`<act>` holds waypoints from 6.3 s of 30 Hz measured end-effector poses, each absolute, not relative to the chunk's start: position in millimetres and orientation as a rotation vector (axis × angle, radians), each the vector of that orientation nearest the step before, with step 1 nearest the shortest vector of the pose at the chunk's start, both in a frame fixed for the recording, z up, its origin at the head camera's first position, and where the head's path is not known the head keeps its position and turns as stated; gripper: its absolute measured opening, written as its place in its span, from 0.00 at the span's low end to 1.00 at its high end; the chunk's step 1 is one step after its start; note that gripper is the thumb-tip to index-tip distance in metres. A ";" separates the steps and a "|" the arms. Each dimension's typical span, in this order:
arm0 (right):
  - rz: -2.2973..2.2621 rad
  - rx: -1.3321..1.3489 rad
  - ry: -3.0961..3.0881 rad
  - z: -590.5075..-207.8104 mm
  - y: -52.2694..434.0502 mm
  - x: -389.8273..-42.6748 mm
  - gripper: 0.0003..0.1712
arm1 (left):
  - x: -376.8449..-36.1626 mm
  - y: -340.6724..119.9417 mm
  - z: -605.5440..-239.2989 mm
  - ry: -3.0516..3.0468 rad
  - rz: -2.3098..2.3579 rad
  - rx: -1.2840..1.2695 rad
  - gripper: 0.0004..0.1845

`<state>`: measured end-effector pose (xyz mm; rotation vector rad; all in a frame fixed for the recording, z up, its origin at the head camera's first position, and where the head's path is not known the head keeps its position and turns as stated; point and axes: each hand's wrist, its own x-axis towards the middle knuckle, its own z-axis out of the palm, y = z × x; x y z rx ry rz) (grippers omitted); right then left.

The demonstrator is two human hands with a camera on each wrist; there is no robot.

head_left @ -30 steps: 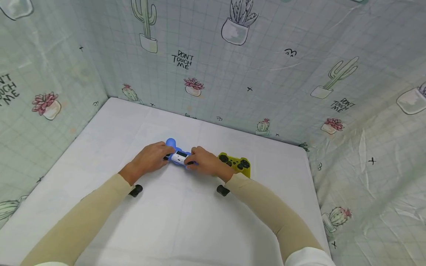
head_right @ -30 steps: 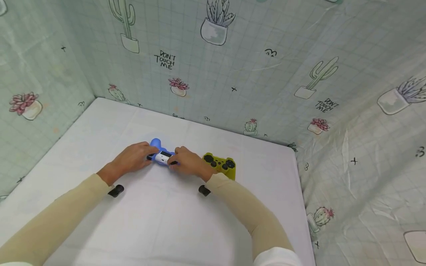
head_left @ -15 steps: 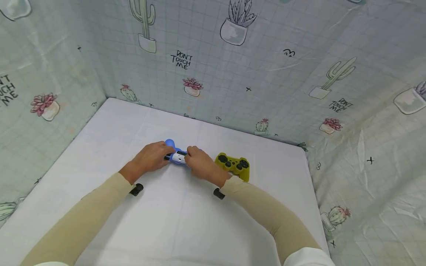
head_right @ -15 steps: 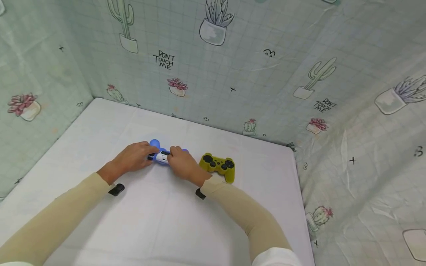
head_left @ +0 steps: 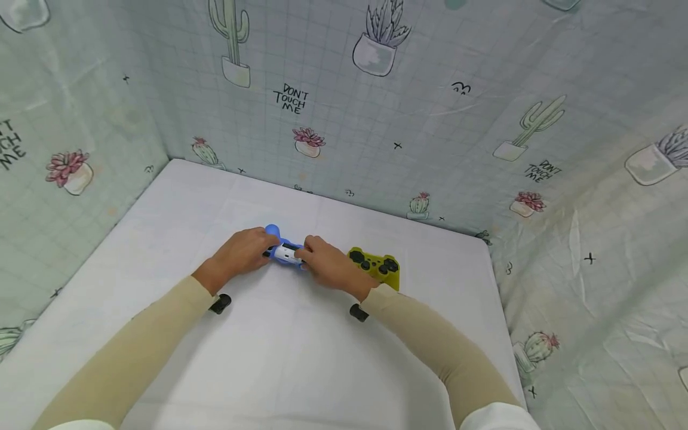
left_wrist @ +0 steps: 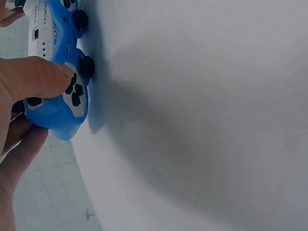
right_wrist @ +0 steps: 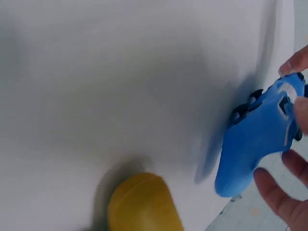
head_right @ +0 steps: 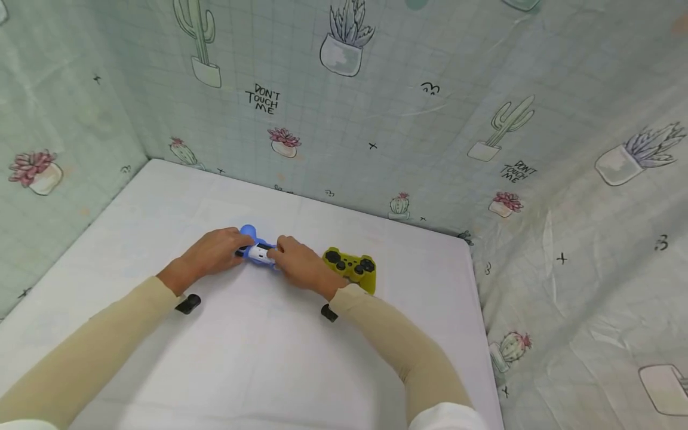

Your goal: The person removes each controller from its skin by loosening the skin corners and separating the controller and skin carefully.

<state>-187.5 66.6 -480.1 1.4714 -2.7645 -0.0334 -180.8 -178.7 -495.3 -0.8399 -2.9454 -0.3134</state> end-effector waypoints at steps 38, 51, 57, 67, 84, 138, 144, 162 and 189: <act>-0.175 1.606 -2.655 -483.6 97.3 -191.0 0.05 | -183.8 -184.3 -491.9 -3.089 -0.325 -0.807 0.25; -0.442 1.342 -2.895 -489.9 96.5 -200.0 0.15 | -183.4 -182.9 -492.2 -3.096 -0.393 -0.811 0.25; -0.422 1.180 -3.061 -490.4 88.0 -208.3 0.14 | -185.3 -180.5 -492.0 -3.103 -0.403 -0.804 0.26; -0.003 1.065 -3.242 -484.3 87.7 -215.1 0.06 | -185.1 -180.2 -488.1 -3.121 -0.433 -0.753 0.26; -0.582 1.301 -2.993 -479.9 102.2 -205.6 0.18 | -188.7 -176.0 -486.2 -3.152 -0.398 -0.767 0.26; 0.277 1.054 -2.981 -500.9 66.3 -194.7 0.27 | -184.3 -182.7 -497.6 -3.092 -0.619 -0.671 0.25; 0.172 1.034 -2.980 -499.7 62.2 -191.9 0.27 | -184.0 -178.5 -496.0 -3.112 -0.620 -0.649 0.25; 0.276 1.108 -2.996 -496.7 68.8 -204.0 0.23 | -206.6 -177.1 -492.7 -3.107 -0.937 -0.862 0.15; 0.285 1.098 -3.085 -492.9 68.3 -211.1 0.24 | -220.1 -181.9 -495.2 -3.074 -1.159 -0.915 0.08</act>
